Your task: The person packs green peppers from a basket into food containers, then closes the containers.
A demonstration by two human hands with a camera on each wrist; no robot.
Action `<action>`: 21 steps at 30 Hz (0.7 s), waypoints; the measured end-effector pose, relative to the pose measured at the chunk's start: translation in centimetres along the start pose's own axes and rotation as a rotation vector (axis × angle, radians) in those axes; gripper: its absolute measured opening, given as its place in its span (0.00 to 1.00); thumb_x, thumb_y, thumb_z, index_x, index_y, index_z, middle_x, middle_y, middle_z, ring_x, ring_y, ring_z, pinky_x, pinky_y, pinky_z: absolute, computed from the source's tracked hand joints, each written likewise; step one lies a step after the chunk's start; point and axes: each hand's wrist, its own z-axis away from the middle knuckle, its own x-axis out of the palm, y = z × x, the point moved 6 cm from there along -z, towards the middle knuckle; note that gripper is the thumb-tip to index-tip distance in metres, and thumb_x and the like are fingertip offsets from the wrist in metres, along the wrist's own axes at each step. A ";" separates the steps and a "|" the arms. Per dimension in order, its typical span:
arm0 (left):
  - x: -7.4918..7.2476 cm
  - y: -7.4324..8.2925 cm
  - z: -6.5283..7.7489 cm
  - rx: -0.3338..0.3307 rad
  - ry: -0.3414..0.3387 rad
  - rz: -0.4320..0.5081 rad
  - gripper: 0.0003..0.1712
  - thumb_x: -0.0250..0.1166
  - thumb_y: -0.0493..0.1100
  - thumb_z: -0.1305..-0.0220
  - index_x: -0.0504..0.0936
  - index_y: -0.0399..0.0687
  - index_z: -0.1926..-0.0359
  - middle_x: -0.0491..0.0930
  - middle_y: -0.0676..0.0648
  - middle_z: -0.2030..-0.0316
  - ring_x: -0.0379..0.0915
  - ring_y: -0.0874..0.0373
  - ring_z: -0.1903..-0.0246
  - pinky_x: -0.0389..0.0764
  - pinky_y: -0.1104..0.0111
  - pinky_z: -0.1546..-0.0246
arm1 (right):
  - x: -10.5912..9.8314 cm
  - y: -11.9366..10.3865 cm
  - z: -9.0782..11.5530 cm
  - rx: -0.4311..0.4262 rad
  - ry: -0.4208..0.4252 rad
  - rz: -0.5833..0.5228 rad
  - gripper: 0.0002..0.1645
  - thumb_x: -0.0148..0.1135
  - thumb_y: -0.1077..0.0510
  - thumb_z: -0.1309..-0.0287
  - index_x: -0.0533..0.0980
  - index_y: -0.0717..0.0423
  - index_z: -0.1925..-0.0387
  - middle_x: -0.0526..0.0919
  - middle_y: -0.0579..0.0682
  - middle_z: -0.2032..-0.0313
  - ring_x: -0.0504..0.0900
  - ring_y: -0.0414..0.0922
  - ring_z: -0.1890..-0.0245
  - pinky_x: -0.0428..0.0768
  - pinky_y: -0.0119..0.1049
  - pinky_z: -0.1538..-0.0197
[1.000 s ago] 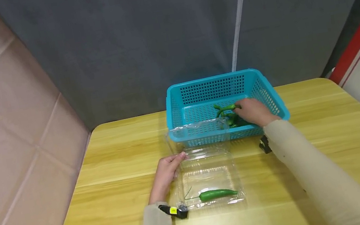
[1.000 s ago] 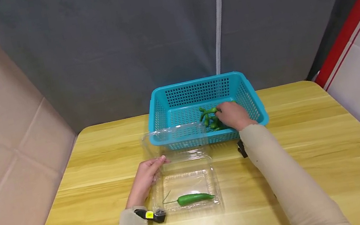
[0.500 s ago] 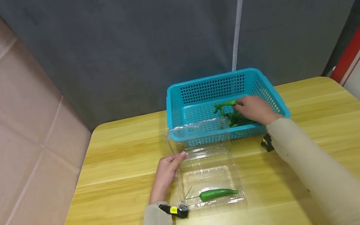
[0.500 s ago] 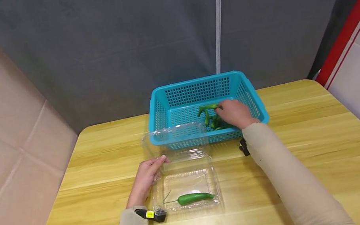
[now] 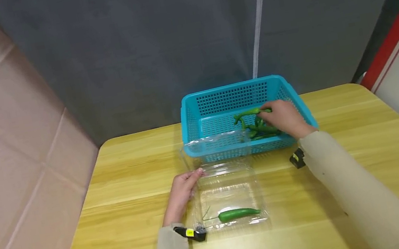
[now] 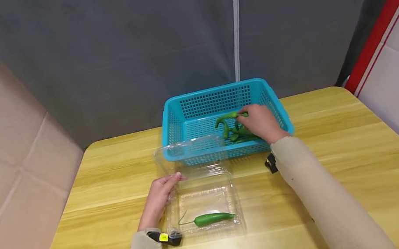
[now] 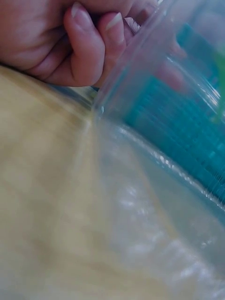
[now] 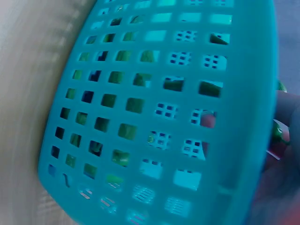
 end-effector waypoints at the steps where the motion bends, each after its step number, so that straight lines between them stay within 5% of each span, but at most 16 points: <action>1: -0.1 -0.3 -0.1 -0.003 0.008 0.000 0.24 0.59 0.59 0.44 0.82 0.43 0.61 0.58 0.55 0.92 0.51 0.65 0.95 0.53 0.73 0.96 | -0.1 -0.1 0.1 -0.005 0.009 -0.004 0.25 0.48 0.46 0.38 0.70 0.58 0.46 0.81 0.53 0.74 0.75 0.50 0.79 0.67 0.39 0.78; 13: -0.7 -1.8 -0.6 0.021 0.079 -0.007 0.25 0.61 0.63 0.49 0.84 0.47 0.65 0.57 0.55 0.93 0.48 0.63 0.94 0.51 0.72 0.96 | -1.1 -0.3 1.3 0.005 0.045 -0.054 0.21 0.52 0.49 0.41 0.71 0.52 0.47 0.82 0.51 0.71 0.76 0.46 0.77 0.66 0.39 0.78; 21: -0.2 -1.6 -0.8 0.011 0.059 0.005 0.27 0.62 0.63 0.50 0.83 0.45 0.63 0.57 0.55 0.93 0.48 0.63 0.94 0.50 0.71 0.95 | -2.3 -0.2 2.9 0.028 0.099 -0.130 0.23 0.50 0.49 0.41 0.70 0.53 0.46 0.79 0.50 0.78 0.63 0.45 0.85 0.63 0.39 0.78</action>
